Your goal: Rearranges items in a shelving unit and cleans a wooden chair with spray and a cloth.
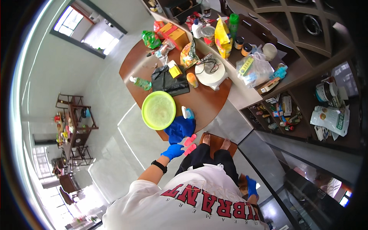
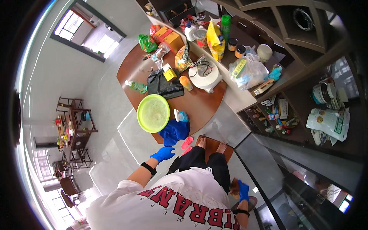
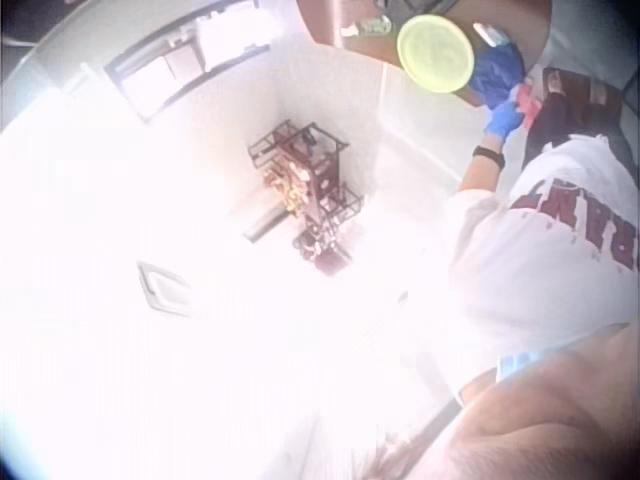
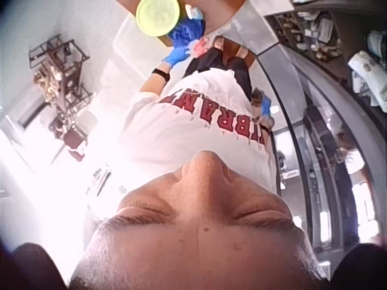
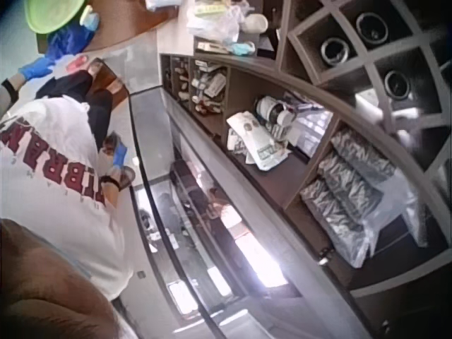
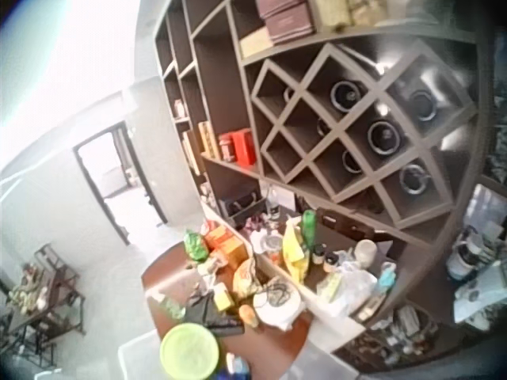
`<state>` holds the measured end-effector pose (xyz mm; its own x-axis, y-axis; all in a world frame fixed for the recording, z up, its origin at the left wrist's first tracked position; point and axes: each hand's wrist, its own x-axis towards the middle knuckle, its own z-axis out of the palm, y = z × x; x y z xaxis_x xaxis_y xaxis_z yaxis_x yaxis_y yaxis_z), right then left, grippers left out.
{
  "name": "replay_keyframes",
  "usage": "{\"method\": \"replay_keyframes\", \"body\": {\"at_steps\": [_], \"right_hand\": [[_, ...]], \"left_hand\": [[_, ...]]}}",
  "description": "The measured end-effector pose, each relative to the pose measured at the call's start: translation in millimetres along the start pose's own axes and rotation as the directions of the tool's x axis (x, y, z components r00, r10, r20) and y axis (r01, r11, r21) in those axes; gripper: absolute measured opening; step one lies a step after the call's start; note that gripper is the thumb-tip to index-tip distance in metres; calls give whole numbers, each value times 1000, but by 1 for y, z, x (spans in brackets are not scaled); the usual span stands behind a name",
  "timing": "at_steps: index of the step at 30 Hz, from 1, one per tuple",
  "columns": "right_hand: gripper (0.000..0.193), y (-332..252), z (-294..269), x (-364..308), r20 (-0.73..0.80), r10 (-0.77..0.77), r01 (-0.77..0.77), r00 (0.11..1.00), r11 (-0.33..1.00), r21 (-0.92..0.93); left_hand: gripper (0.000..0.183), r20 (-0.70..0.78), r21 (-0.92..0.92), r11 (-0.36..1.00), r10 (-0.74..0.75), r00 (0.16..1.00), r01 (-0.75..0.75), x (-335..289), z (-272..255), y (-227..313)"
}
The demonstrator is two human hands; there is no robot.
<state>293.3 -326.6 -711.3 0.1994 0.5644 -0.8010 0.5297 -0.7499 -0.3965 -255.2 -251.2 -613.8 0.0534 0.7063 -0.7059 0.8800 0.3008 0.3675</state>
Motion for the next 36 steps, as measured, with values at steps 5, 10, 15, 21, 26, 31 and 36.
{"method": "replay_keyframes", "body": {"at_steps": [5,10,15,21,26,31,36], "right_hand": [[47,138,-43,-42,-144,197,-232,970,927,-295],[79,32,-82,-110,-408,176,-249,896,959,-133],[88,-13,-82,-123,-595,185,-205,782,978,34],[62,16,-62,-117,-777,76,-266,624,956,-120],[58,8,-26,-108,-302,143,-218,943,948,-233],[45,-44,9,-71,-62,168,-155,984,972,178],[52,-64,40,1,-11,149,-144,989,973,182]], "left_hand": [[39,54,-191,977,-82,995,91,13,55,-52],[39,-29,-470,862,-231,972,191,17,100,-127],[35,85,-787,555,-338,937,271,44,105,-143],[36,103,-774,586,-255,961,238,71,85,-126],[33,-80,-556,819,-219,972,139,91,76,-130],[29,-133,-347,936,-114,985,62,138,82,-83],[33,-132,-318,948,-39,991,-5,221,106,-20]]}}
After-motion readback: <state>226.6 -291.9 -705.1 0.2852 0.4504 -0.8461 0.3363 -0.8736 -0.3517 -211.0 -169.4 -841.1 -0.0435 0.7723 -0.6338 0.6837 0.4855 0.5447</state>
